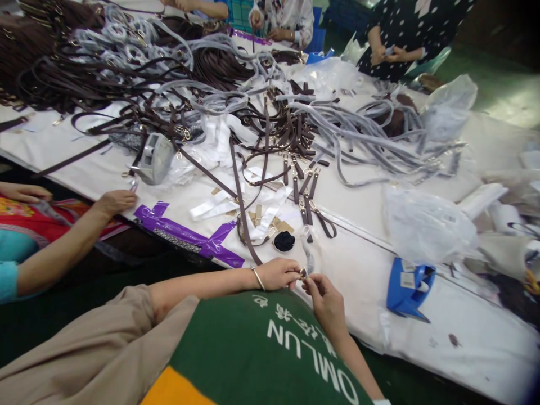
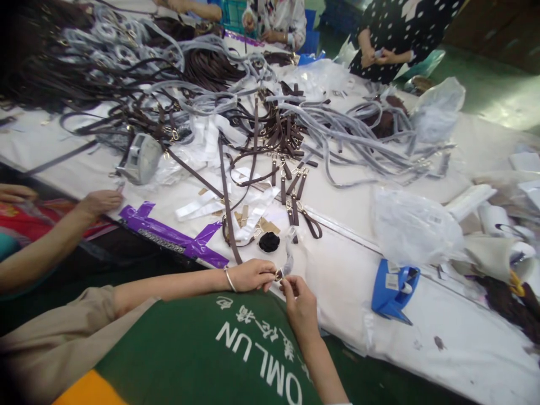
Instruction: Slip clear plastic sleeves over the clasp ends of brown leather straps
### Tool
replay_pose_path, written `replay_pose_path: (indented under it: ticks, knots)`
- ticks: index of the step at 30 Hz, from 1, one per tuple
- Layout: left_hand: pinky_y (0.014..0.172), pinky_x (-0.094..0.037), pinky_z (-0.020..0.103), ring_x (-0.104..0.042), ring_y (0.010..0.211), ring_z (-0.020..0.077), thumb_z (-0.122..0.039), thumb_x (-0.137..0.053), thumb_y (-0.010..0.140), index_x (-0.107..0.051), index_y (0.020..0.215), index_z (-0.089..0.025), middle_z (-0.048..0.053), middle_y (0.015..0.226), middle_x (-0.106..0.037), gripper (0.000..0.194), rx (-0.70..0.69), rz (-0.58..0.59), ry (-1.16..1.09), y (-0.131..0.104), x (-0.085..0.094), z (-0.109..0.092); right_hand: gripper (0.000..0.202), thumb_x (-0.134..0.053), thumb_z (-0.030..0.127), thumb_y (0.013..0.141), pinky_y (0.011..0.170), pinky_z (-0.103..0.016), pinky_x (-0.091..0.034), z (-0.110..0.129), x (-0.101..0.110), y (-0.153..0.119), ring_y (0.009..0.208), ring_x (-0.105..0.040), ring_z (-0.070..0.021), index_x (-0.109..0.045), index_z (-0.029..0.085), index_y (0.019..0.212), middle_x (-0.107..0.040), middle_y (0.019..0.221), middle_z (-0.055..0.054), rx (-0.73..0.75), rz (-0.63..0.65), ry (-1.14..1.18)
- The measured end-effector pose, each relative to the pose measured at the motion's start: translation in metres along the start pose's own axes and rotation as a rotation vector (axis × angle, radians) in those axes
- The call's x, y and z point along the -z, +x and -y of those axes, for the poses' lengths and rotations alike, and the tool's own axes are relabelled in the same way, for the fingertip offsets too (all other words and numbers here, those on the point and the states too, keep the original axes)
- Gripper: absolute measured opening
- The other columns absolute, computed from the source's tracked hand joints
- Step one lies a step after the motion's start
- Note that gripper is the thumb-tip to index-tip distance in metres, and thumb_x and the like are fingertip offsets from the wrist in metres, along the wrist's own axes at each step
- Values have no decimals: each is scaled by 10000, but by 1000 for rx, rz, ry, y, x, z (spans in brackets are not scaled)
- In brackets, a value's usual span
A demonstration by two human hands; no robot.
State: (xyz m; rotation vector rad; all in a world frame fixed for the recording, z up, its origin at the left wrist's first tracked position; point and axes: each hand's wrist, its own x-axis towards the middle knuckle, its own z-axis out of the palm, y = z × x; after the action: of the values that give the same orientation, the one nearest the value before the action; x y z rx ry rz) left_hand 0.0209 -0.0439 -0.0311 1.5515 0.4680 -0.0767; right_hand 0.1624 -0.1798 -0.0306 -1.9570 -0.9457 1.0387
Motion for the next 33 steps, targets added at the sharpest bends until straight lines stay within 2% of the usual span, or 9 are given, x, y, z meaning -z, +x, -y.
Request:
replay_pose_path:
  ticks: [3, 6, 9, 12, 16, 20, 23, 27, 33]
  knots:
    - [595, -399, 186, -540, 588, 95, -272, -392, 908, -582, 838, -130, 5, 671, -624, 247, 2, -74, 155, 5, -6, -11, 308, -495, 503, 834, 637, -305, -504, -2, 8, 3, 685, -646, -204, -572, 208, 884, -672, 779, -53, -62, 76, 34]
    - [608, -411, 218, -589, 663, 144, -277, -409, 892, -591, 822, -143, 38, 714, -641, 237, 2, -131, 493, 11, -12, -22, 273, -513, 484, 827, 588, -279, -481, 5, 15, 4, 615, -616, -184, -569, 217, 823, -648, 693, -27, -12, 168, 34]
    - [579, -415, 259, -622, 694, 213, -287, -446, 856, -623, 829, -146, 83, 738, -653, 228, 25, -84, 841, 22, -13, -29, 208, -520, 415, 835, 576, -260, -453, 15, 20, 9, 583, -588, -161, -573, 220, 783, -625, 660, -5, 94, 182, -30]
    - [555, -416, 271, -637, 701, 250, -285, -491, 818, -649, 744, -142, 109, 714, -652, 226, 91, -12, 976, 35, -11, -26, 189, -520, 382, 835, 545, -258, -428, 17, 21, 18, 557, -567, -155, -582, 217, 766, -612, 645, 0, 140, 229, -105]
    - [530, -405, 251, -633, 644, 222, -339, -479, 845, -664, 791, -156, 90, 675, -648, 266, 59, 14, 991, 41, -10, -12, 229, -495, 405, 850, 548, -275, -438, 11, 26, 34, 552, -562, -166, -598, 211, 786, -608, 629, -9, 151, 339, -131]
    - [527, -379, 214, -622, 646, 167, -333, -459, 868, -639, 894, -201, 37, 711, -659, 225, -136, -22, 982, 27, -2, -1, 414, -629, 460, 749, 880, -391, -430, 5, 36, 50, 970, -584, -257, -594, 222, 1086, -651, 1015, -87, 382, 248, -265]
    - [535, -372, 210, -616, 676, 157, -294, -482, 852, -633, 905, -217, 31, 747, -663, 178, -179, -59, 986, 12, 14, 8, 413, -631, 506, 723, 882, -414, -422, -3, 38, 60, 993, -585, -282, -630, 259, 1054, -669, 1015, -74, 377, 464, -431]
    - [595, -411, 253, -613, 681, 189, -279, -477, 853, -644, 878, -191, 69, 745, -663, 190, 4, -50, 996, 6, 34, 37, 371, -549, 540, 766, 669, -350, -455, -23, 16, 75, 727, -631, -246, -638, 285, 1020, -694, 809, -46, 211, 540, -539]
    - [633, -449, 265, -630, 723, 214, -133, -597, 732, -673, 818, -136, 107, 773, -671, 115, 305, -10, 882, 16, 37, 90, 332, -643, 459, 676, 707, -354, -487, -58, -27, 100, 710, -643, -231, -698, 226, 906, -705, 782, -50, 77, 482, -198]
